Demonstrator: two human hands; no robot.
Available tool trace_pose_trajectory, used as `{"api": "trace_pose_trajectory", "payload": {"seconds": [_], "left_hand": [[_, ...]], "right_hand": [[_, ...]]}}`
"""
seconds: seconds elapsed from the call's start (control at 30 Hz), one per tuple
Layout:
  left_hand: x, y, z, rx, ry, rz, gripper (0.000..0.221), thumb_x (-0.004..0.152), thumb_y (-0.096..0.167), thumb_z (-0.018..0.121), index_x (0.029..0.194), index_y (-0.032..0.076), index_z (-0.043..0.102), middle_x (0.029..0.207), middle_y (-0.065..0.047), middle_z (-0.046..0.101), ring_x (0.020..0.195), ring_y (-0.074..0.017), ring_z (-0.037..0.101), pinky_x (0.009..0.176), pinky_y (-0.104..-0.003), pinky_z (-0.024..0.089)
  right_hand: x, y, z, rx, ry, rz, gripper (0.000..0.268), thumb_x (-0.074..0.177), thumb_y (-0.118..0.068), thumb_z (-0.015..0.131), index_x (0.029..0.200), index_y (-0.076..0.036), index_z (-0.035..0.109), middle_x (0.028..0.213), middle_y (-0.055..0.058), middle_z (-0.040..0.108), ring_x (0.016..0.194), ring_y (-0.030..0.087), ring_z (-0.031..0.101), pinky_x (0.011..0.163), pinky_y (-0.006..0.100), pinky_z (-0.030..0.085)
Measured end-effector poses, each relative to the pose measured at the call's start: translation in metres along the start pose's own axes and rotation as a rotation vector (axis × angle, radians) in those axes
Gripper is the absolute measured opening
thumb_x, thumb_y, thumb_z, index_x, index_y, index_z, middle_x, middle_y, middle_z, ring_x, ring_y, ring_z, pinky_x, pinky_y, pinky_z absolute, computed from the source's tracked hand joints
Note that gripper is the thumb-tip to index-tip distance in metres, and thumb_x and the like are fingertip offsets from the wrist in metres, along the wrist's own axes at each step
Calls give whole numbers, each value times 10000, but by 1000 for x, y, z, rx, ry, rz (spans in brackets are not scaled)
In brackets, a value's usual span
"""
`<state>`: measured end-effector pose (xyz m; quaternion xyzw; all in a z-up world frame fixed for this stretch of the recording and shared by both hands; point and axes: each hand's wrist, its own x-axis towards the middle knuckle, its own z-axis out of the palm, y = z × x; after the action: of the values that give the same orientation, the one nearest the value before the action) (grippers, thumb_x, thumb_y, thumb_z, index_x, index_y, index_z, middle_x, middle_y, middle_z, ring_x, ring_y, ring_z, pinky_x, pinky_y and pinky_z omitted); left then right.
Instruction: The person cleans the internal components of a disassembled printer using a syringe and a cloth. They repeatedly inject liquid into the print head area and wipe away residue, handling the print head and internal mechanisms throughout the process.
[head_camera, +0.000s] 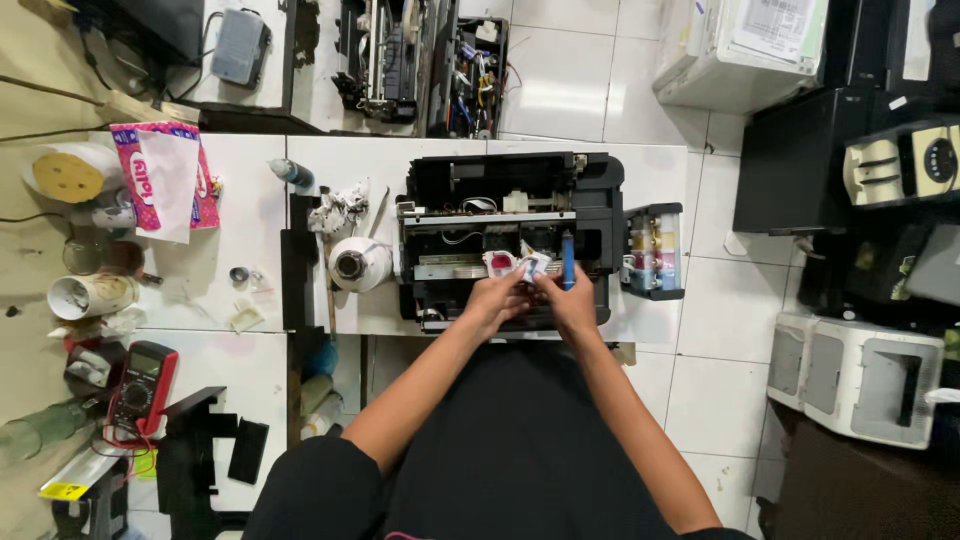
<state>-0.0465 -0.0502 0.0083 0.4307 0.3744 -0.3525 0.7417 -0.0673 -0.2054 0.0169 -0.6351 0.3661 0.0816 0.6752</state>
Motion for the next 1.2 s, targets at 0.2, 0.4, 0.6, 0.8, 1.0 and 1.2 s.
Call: {"api": "trace_pose_trajectory", "payload": {"seconds": [0.2, 0.4, 0.6, 0.8, 1.0, 1.2], "left_hand": [[37, -31, -6, -198, -108, -56, 482, 971, 245, 875, 1289, -37, 648, 1107, -248, 766, 950, -361, 810, 838, -433, 706], [13, -7, 2, -324, -94, -60, 285, 972, 135, 836, 1130, -27, 663, 1054, -272, 788, 896, -358, 820, 787, -389, 717], [23, -16, 2, -362, -105, -64, 261, 970, 126, 847, 1105, -30, 687, 1102, -322, 772, 967, -419, 804, 802, -395, 716], [35, -32, -2, -294, -121, -39, 276, 990, 186, 839, 1112, 8, 667, 1132, -298, 774, 984, -376, 808, 784, -325, 710], [48, -45, -3, -240, -122, -23, 306, 993, 211, 844, 1154, 31, 657, 1135, -271, 782, 996, -348, 813, 724, -246, 687], [41, -40, 1, -221, -116, -16, 316, 1009, 182, 827, 1178, 7, 627, 1134, -286, 775, 991, -351, 812, 677, -225, 671]], "right_hand": [[-10, -31, -19, -53, -90, -46, 499, 1170, -442, 518, 848, -82, 642, 692, 145, 695, 575, 207, 704, 533, 315, 583], [5, -6, -66, -71, -76, -105, 471, 1184, -355, 592, 817, -67, 661, 615, 99, 569, 516, 193, 594, 442, 300, 445], [-9, -18, -74, -506, -57, -313, 131, 1066, -303, 765, 1108, -230, 866, 990, 51, 821, 973, 191, 749, 928, 381, 552], [-11, -13, -74, -575, -40, -301, 137, 1034, -377, 799, 1131, -309, 866, 966, -6, 817, 953, 174, 746, 895, 374, 555], [-18, -18, -71, -528, -44, -326, 149, 1027, -308, 795, 1126, -225, 869, 1055, 83, 823, 1100, 304, 753, 953, 439, 554], [-16, -22, -72, -575, -59, -407, 171, 1012, -325, 826, 1113, -194, 870, 1051, 101, 822, 1089, 371, 750, 937, 457, 571]]}}
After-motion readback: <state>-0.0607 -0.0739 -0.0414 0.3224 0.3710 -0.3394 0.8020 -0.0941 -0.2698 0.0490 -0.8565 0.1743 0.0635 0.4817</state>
